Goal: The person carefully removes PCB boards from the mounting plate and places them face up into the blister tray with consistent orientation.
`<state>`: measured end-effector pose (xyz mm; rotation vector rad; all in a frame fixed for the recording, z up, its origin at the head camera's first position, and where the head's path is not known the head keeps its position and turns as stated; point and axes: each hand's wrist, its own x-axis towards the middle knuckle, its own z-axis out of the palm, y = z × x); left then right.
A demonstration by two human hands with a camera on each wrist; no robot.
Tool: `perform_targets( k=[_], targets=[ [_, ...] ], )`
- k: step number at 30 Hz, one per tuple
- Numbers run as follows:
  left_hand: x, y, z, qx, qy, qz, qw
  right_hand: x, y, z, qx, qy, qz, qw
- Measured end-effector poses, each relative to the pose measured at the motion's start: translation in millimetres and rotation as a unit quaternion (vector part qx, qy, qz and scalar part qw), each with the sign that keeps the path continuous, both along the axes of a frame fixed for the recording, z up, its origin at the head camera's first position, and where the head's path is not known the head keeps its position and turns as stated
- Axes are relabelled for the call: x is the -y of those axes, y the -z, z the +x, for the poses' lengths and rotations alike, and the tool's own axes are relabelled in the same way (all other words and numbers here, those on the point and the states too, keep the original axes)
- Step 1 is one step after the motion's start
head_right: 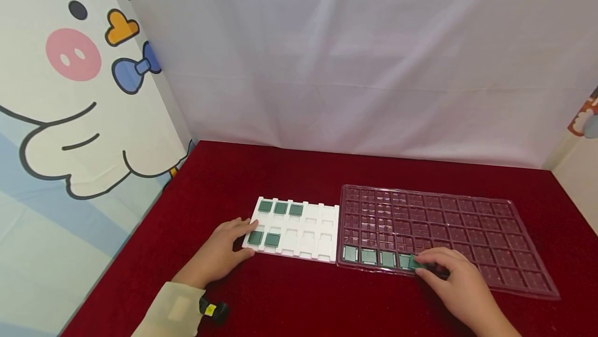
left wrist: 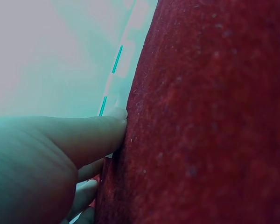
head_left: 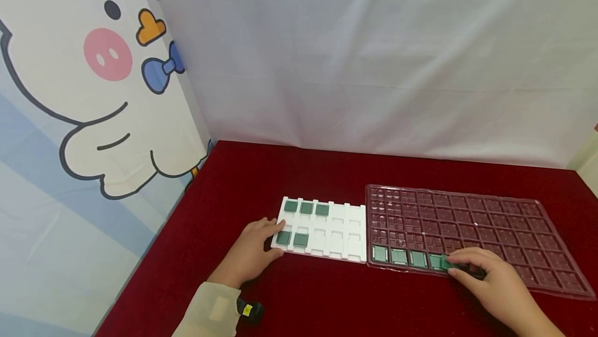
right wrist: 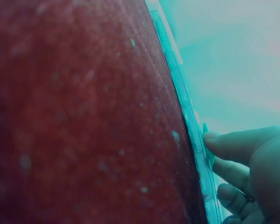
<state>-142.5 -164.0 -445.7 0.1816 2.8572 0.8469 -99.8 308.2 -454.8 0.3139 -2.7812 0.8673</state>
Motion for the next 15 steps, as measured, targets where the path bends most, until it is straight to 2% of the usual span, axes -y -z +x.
perform_targets(
  k=[7,15],
  targets=[
    [0.4,1.3,0.0,-0.004,0.003,-0.001,1.0000,-0.8,-1.8,1.6,0.021,0.010,0.010,1.000],
    [0.5,0.9,-0.3,-0.002,-0.002,-0.003,1.0000,-2.3,-2.2,1.5,0.023,0.012,0.012,1.000]
  ],
)
